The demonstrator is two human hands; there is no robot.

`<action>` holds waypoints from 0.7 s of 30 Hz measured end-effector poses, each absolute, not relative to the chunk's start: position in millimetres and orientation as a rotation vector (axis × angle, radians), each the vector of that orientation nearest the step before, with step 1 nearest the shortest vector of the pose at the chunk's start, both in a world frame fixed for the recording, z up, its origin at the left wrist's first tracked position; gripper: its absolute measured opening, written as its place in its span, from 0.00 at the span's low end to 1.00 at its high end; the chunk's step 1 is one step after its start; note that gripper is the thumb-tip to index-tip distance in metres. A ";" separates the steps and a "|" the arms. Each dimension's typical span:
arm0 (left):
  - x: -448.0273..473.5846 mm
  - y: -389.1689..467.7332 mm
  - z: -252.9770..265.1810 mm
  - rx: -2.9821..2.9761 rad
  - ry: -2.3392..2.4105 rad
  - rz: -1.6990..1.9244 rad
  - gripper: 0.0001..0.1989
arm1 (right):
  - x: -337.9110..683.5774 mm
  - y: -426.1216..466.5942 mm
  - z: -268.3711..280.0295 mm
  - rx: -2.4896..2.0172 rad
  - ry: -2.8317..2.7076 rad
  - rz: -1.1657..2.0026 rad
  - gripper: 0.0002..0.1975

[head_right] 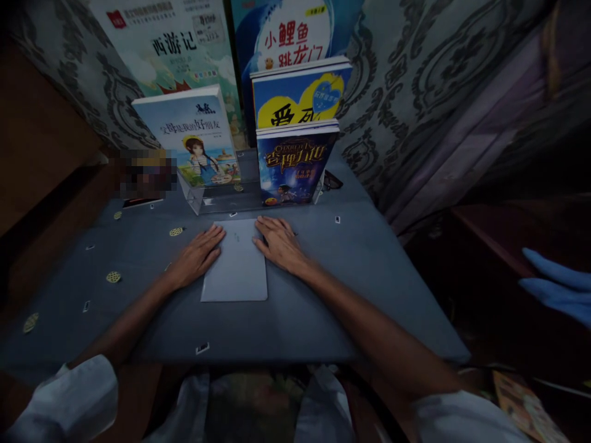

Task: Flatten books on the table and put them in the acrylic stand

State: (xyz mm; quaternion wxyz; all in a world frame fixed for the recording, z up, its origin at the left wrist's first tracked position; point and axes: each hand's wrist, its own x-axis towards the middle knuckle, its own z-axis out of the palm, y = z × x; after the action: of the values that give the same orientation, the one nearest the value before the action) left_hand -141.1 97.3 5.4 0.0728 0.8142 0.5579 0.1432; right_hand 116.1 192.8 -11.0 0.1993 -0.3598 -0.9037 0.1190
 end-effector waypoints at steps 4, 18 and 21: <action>-142.8 74.3 10.0 2.460 1.634 0.440 0.25 | 115.3 192.4 -12.7 -1.009 -2.522 0.316 0.24; -100.6 -2.8 32.6 2.554 1.314 0.330 0.22 | 113.8 192.6 -11.8 -1.017 -2.529 0.337 0.24; -73.7 13.7 34.7 2.461 1.202 0.333 0.23 | 114.5 193.0 -9.7 -1.015 -2.525 0.367 0.24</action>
State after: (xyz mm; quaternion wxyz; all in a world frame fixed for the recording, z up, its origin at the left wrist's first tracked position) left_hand -73.7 13.7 34.7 0.1901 0.8758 0.4277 0.1183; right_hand 114.5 193.0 -9.7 0.1965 -0.3623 -0.9016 0.1312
